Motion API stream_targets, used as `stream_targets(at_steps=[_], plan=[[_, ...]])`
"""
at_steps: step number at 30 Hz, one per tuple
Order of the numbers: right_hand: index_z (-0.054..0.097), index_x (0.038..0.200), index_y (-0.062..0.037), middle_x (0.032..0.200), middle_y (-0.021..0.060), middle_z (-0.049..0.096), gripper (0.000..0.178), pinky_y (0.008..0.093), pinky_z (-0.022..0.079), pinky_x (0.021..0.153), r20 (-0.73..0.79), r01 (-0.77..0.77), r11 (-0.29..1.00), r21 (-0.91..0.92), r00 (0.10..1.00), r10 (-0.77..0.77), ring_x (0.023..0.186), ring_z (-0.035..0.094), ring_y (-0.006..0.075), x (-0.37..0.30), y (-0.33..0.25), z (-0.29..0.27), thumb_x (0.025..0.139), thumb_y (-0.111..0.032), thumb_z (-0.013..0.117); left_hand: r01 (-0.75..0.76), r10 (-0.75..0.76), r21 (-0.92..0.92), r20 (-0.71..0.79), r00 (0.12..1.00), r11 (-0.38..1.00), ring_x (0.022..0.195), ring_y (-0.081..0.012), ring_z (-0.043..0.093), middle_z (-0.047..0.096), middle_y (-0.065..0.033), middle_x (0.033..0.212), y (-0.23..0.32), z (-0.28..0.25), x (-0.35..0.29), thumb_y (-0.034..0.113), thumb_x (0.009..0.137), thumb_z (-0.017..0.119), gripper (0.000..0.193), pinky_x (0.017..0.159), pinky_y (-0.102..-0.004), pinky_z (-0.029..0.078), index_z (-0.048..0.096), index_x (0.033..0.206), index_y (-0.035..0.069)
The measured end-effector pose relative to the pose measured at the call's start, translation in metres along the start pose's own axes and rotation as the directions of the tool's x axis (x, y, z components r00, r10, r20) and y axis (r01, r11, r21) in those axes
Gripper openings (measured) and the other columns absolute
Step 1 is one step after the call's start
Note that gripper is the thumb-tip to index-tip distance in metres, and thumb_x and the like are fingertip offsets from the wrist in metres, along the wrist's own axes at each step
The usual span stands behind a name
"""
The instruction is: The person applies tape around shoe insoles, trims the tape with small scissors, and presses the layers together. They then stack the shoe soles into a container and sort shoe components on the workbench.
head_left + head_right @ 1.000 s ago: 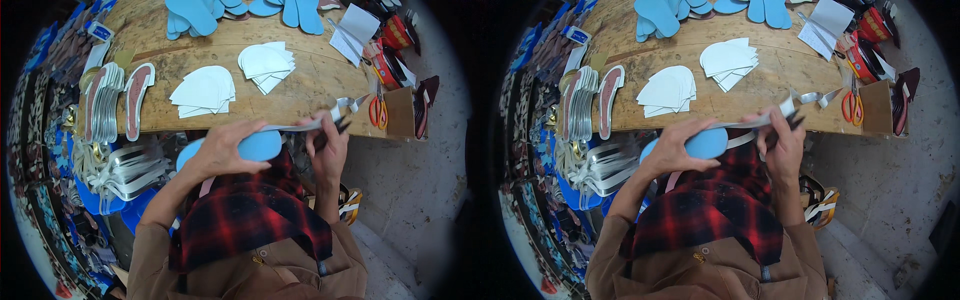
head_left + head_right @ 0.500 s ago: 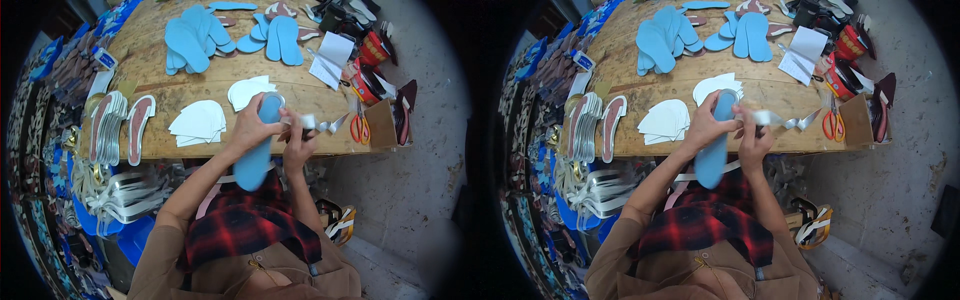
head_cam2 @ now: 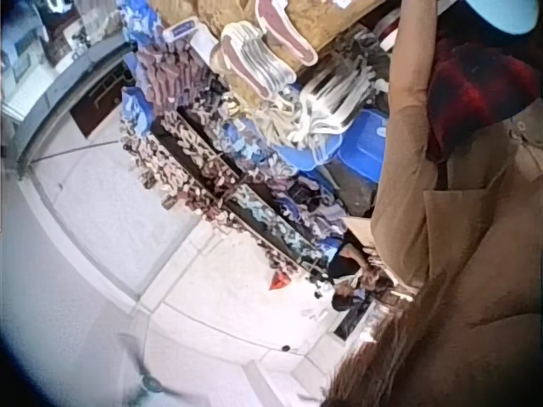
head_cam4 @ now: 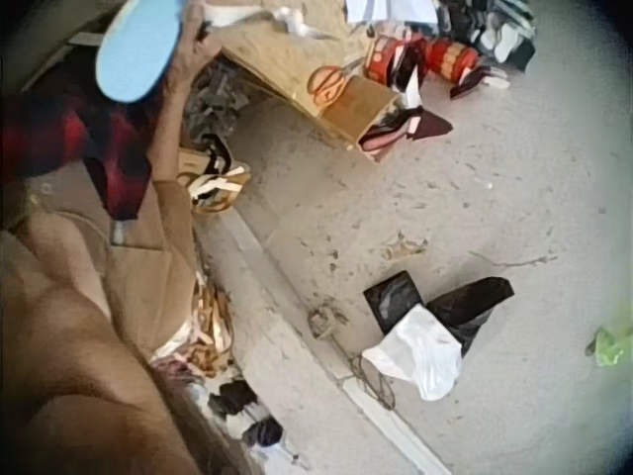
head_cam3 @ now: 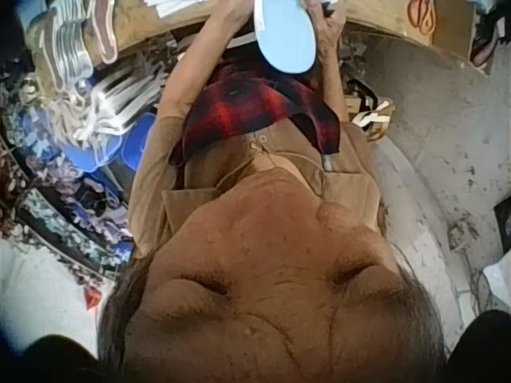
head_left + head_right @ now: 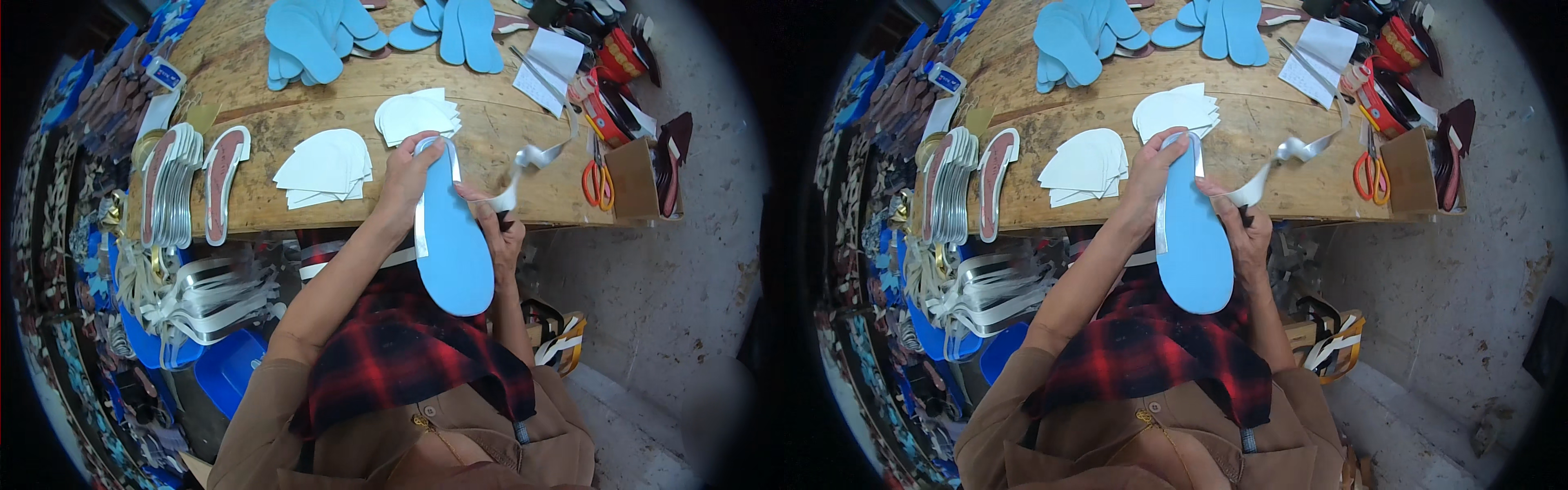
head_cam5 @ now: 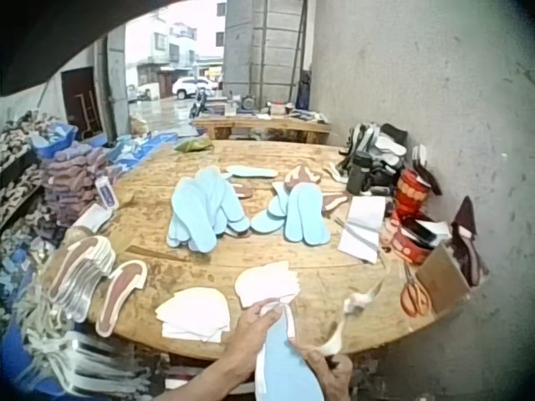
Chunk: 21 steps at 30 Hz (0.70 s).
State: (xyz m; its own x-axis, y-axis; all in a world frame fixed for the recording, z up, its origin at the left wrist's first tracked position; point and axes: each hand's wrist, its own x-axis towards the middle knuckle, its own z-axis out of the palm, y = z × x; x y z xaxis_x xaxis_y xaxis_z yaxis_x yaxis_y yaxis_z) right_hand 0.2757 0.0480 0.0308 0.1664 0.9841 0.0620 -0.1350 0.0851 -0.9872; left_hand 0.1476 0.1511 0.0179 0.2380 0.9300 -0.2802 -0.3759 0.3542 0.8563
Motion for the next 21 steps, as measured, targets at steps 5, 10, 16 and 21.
stream_targets(at_steps=[5, 10, 16, 21], plan=[[0.056, 0.114, 0.0030, 0.127, 0.0133, 0.054, 0.053, 0.0340, 0.039, 0.097, 0.167, -0.206, 0.906, 0.370, 0.974, 0.153, 0.113, 0.051, 0.0198, -0.013, 0.018, -0.011, 0.086, -0.041, 0.065, 0.291, -0.278, -0.350, 0.086, 0.957, 0.890, 0.078, -0.0150, 0.057, 0.059, -0.0060, 0.092, -0.035, -0.011, 0.007, 0.022, 0.095, 0.052, 0.028, 0.068, -0.0282, 0.049, 0.053, 0.114, 0.002], [0.048, 0.123, 0.0000, 0.124, 0.0130, 0.050, 0.087, 0.0367, 0.040, 0.094, -0.001, 0.417, 0.855, -0.308, 0.899, -0.438, 0.111, 0.048, 0.0213, -0.007, 0.026, 0.024, 0.064, -0.057, 0.079, 0.302, -0.336, -0.388, -0.020, 0.942, 0.871, 0.077, -0.0177, 0.059, 0.059, -0.0078, 0.085, -0.042, 0.014, -0.010, 0.025, 0.097, 0.046, 0.019, 0.071, -0.0324, 0.051, 0.051, 0.102, 0.007], [0.034, 0.135, -0.0032, 0.111, 0.0111, 0.050, 0.113, 0.0353, 0.044, 0.085, 0.066, 0.155, 0.940, 0.304, 0.981, -0.183, 0.099, 0.051, 0.0196, -0.008, -0.009, -0.001, 0.051, -0.058, 0.085, 0.306, -0.342, 0.156, 0.339, 0.877, 0.939, 0.075, -0.0104, 0.057, 0.062, -0.0006, 0.080, 0.000, -0.025, -0.035, 0.024, 0.090, 0.061, 0.019, 0.069, -0.0258, 0.047, 0.064, 0.094, 0.006], [0.034, 0.136, -0.0016, 0.124, 0.0183, 0.052, 0.112, 0.0408, 0.047, 0.093, 0.136, -0.154, 0.917, 0.367, 0.984, 0.111, 0.111, 0.054, 0.0261, -0.018, -0.021, -0.014, 0.053, -0.057, 0.084, 0.240, -0.439, 0.423, 0.471, 0.765, 0.874, 0.071, -0.0057, 0.056, 0.065, 0.0013, 0.081, 0.045, -0.028, -0.043, 0.023, 0.085, 0.068, 0.022, 0.067, -0.0204, 0.044, 0.070, 0.093, 0.003]])
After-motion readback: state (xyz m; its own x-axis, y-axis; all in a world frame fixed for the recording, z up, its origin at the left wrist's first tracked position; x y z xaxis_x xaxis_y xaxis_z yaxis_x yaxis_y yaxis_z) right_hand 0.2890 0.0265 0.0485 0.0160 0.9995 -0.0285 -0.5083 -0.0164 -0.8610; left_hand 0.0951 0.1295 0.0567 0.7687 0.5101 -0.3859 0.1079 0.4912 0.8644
